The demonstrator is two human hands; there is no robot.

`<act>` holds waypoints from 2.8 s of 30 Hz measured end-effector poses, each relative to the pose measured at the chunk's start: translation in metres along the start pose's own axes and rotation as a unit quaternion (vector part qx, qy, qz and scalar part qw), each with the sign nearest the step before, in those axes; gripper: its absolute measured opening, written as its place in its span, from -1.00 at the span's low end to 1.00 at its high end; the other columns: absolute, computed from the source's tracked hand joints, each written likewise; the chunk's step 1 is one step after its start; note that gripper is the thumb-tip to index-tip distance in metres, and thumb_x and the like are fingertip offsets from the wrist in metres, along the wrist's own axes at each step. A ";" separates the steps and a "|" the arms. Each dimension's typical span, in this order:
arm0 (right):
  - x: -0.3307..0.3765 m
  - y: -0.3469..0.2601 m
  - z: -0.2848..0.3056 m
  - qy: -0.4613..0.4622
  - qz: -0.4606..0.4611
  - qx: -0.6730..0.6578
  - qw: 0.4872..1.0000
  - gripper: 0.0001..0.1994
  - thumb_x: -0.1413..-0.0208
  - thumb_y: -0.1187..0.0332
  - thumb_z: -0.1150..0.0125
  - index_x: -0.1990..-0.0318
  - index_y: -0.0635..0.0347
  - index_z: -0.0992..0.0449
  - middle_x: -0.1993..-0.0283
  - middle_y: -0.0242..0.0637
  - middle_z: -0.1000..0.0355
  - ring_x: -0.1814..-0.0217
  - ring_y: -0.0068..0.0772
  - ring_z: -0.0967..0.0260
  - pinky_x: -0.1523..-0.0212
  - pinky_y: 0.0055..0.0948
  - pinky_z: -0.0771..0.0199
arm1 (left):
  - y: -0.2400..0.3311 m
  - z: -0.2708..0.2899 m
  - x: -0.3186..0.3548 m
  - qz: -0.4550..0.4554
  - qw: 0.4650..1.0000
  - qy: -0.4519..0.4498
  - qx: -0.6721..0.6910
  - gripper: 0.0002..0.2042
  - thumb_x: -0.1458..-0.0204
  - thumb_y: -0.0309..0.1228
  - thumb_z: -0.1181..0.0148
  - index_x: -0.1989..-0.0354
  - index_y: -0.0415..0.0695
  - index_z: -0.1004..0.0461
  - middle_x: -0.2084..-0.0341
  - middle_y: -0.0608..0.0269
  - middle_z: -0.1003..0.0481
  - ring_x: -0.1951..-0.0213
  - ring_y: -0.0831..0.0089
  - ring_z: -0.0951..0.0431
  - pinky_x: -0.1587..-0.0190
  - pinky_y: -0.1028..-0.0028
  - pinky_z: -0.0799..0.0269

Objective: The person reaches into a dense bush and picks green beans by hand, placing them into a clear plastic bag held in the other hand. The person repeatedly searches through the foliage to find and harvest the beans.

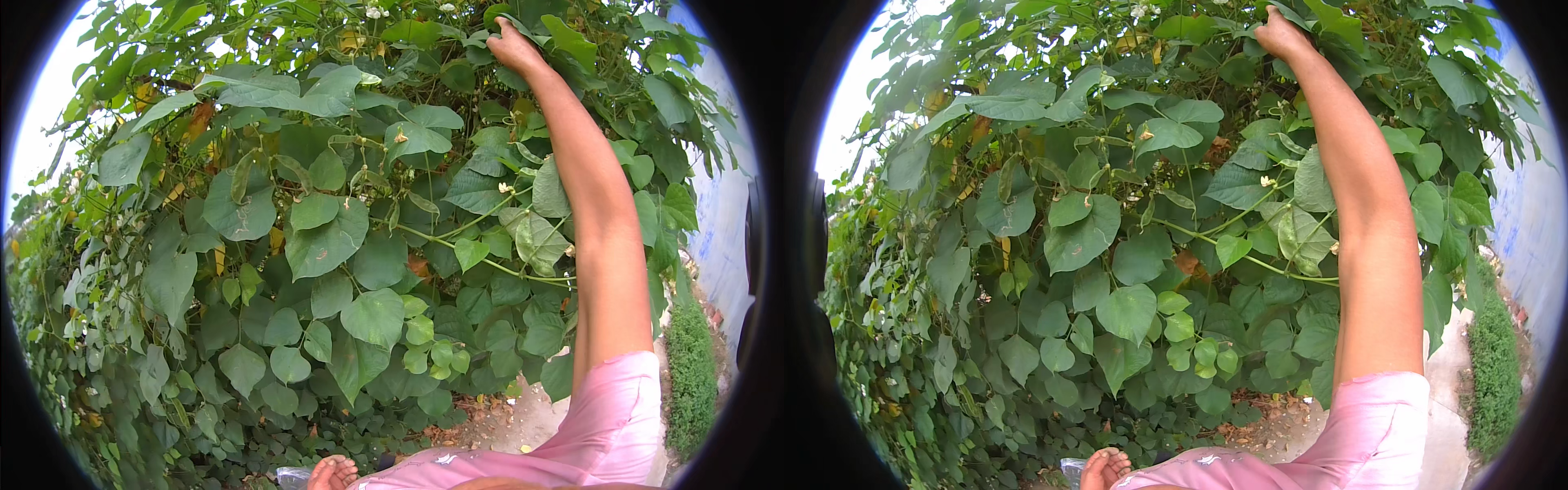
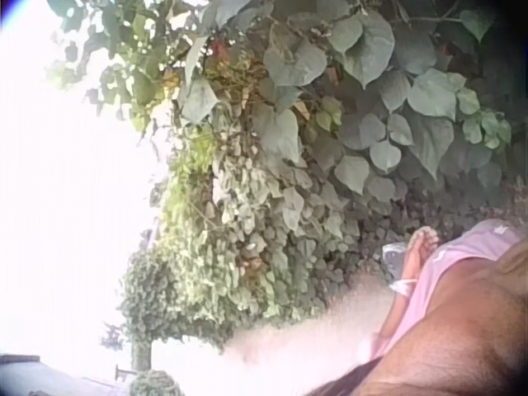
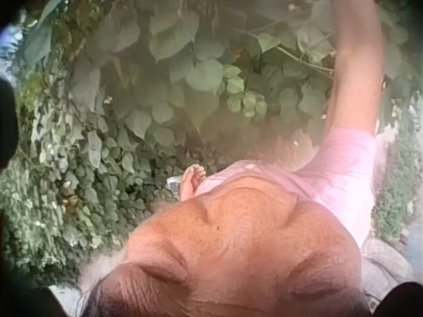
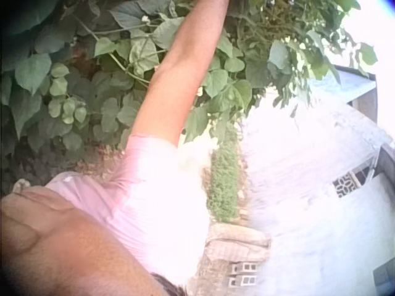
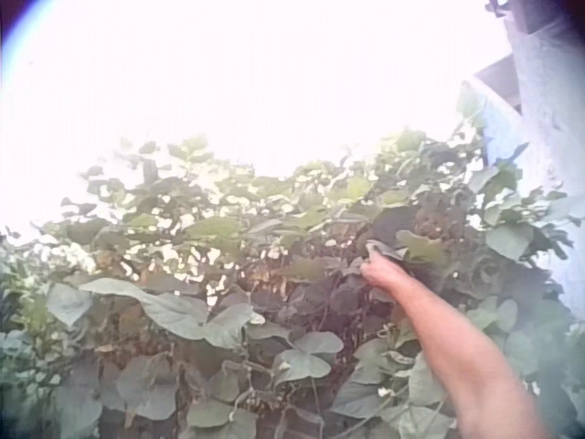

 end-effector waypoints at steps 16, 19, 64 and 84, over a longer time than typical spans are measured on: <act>0.002 -0.093 -0.017 -0.068 0.122 0.044 0.989 -0.47 0.12 0.31 -0.05 -0.10 0.23 -0.32 -0.01 0.10 -0.37 -0.07 0.01 -0.32 -0.11 -0.23 -0.28 | -0.028 0.015 -0.016 -0.009 0.998 -0.049 0.033 -0.81 -0.15 -0.34 0.03 0.14 -0.13 -0.41 0.31 0.21 -0.52 0.25 0.36 -0.54 0.18 0.37 -0.47; -0.009 -0.127 -0.021 -0.073 0.151 0.080 0.983 -0.50 0.10 0.29 -0.02 -0.07 0.24 -0.35 0.00 0.09 -0.37 -0.06 0.01 -0.33 -0.09 -0.22 -0.30 | -0.029 0.018 -0.016 -0.014 0.998 -0.045 0.042 -0.81 -0.15 -0.34 0.02 0.14 -0.13 -0.41 0.31 0.21 -0.52 0.24 0.37 -0.54 0.19 0.37 -0.48; 0.088 -0.235 -0.169 -0.013 0.082 -0.121 0.989 -0.57 -0.05 0.31 0.02 -0.12 0.04 -0.19 0.00 -0.10 -0.39 -0.14 -0.01 -0.18 0.02 -0.08 -0.30 | -0.053 0.065 -0.024 -0.034 0.999 0.020 -0.001 -0.69 -0.18 -0.25 0.05 -0.02 -0.13 -0.33 0.14 0.20 -0.48 0.10 0.37 -0.48 0.00 0.38 -0.38; 0.088 -0.225 -0.158 -0.044 0.074 -0.153 0.984 -0.30 0.23 0.43 -0.20 -0.18 0.22 -0.10 0.00 0.06 -0.28 -0.03 0.16 -0.23 -0.03 -0.02 -0.26 | -0.056 0.086 -0.024 -0.039 0.998 -0.044 0.012 -0.70 -0.18 -0.25 0.06 -0.01 -0.11 -0.35 0.17 0.24 -0.49 0.14 0.41 -0.50 0.07 0.40 -0.41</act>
Point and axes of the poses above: each hand's wrist, its own x-axis away from the middle knuckle, its own z-axis out of the back of the hand, y = z × x, the point moved 3 cm from there along -x, towards the middle knuckle
